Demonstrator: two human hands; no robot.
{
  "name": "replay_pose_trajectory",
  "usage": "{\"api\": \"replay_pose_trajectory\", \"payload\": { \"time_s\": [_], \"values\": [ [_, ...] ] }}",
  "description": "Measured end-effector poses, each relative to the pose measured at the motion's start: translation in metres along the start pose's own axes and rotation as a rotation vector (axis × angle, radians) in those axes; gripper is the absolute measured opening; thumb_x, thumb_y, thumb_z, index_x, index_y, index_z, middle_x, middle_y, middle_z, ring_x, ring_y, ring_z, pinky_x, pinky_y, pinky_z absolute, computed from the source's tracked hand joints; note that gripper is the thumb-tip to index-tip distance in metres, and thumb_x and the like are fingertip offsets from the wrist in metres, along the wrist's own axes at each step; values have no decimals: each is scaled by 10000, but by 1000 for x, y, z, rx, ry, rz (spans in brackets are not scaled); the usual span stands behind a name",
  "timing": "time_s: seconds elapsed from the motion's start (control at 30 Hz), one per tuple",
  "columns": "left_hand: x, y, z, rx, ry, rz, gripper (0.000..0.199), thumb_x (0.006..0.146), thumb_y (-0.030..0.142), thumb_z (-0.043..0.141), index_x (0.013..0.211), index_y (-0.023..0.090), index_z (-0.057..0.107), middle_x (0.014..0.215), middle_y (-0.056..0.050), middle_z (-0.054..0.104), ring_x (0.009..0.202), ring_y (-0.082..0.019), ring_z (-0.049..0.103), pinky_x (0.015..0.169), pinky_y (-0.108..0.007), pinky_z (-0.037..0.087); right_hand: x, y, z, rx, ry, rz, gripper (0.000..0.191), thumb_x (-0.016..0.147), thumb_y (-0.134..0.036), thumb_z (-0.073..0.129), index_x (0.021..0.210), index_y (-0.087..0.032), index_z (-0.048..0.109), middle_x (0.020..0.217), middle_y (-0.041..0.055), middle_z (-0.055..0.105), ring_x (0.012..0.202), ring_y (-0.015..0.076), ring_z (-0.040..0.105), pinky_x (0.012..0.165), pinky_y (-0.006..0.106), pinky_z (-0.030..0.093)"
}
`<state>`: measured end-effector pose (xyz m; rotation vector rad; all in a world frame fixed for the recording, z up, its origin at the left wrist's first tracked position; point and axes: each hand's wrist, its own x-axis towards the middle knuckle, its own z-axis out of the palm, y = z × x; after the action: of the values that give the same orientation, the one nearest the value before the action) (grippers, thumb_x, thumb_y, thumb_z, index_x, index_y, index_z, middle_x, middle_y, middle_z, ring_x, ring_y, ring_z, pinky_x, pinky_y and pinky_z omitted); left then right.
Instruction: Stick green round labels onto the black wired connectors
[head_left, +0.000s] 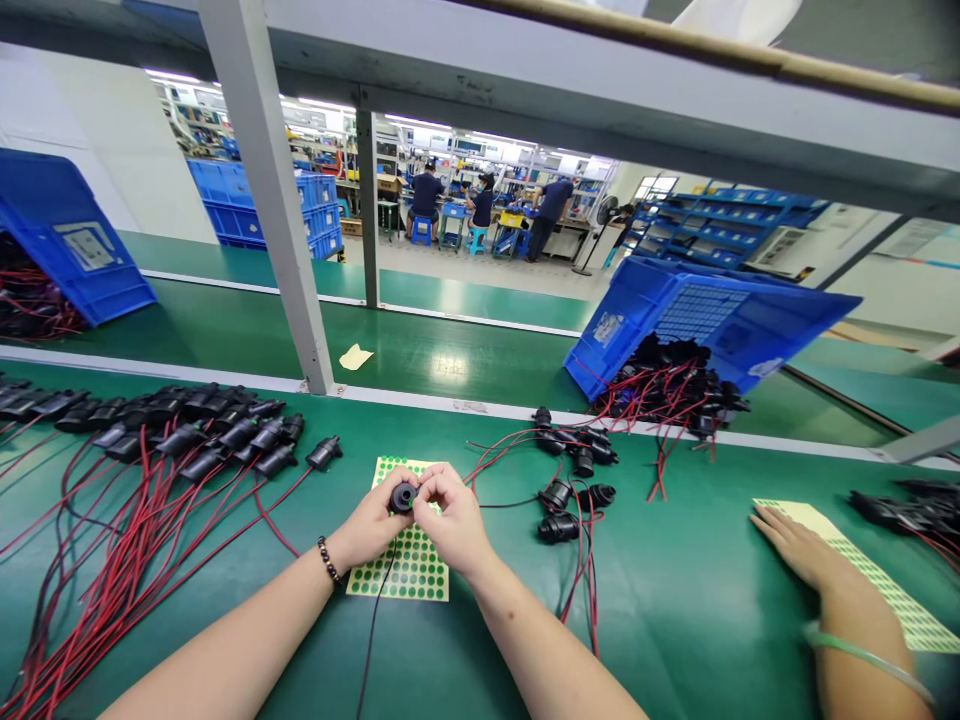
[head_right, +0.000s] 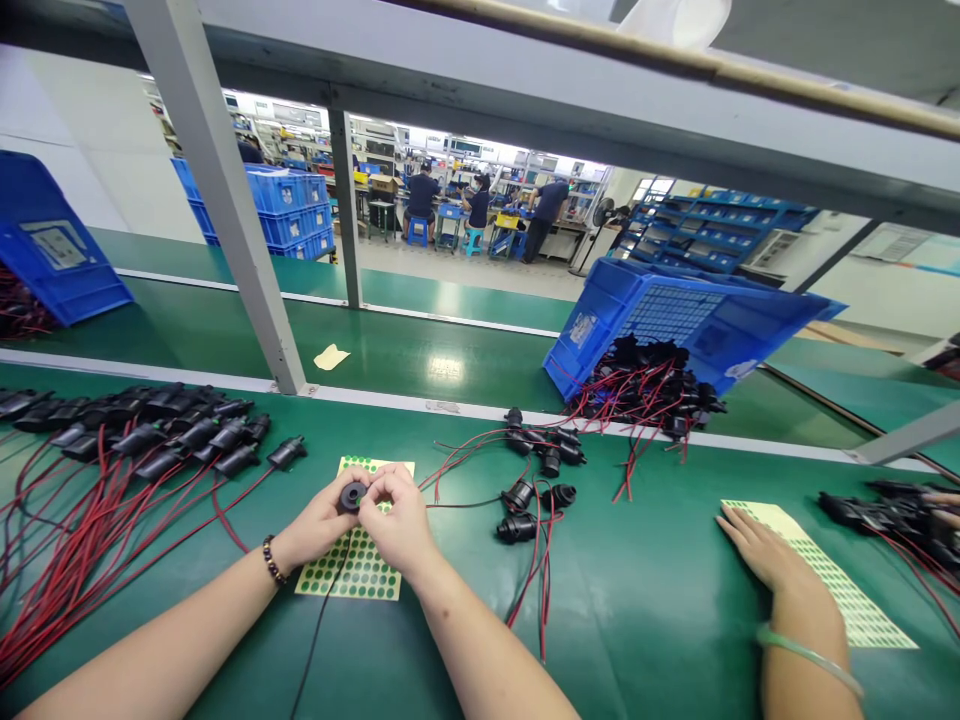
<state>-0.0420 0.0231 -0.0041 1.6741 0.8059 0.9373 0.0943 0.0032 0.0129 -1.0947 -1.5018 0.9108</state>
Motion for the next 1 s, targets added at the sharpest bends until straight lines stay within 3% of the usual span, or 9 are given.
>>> {"api": "replay_pose_trajectory", "payload": {
  "time_s": [0.27, 0.5, 0.77, 1.0],
  "values": [
    [0, 2, 0, 92, -10, 43, 146, 710, 118, 474, 840, 182, 454, 818, -11, 456, 772, -156, 430, 721, -255, 361, 1, 1, 3, 18, 8, 9, 118, 610, -75, 472, 581, -185, 439, 778, 7, 472, 738, 128, 474, 648, 241, 397],
    [-3, 6, 1, 147, -39, 94, 220, 706, 87, 453, 901, 190, 458, 899, -40, 471, 842, -180, 441, 770, -290, 357, 4, 1, 3, 451, -104, 372, 255, 507, -86, 481, 716, -201, 392, 590, -77, 418, 511, 78, 383, 481, 183, 298],
    [-1, 6, 0, 96, -31, 75, 140, 746, 161, 507, 873, 188, 453, 839, -19, 451, 778, -157, 426, 720, -256, 354, 5, 0, 0, 552, -140, 352, 241, 524, -71, 480, 722, -193, 418, 627, -62, 457, 555, 86, 412, 513, 190, 310],
    [-3, 8, 2, 136, 10, 88, 165, 724, 83, 452, 857, 179, 469, 842, -25, 458, 789, -165, 434, 738, -264, 356, 1, 8, 16, 442, -21, 290, 232, 529, -102, 446, 717, -211, 364, 628, -61, 389, 574, 99, 395, 537, 204, 326]
  ]
}}
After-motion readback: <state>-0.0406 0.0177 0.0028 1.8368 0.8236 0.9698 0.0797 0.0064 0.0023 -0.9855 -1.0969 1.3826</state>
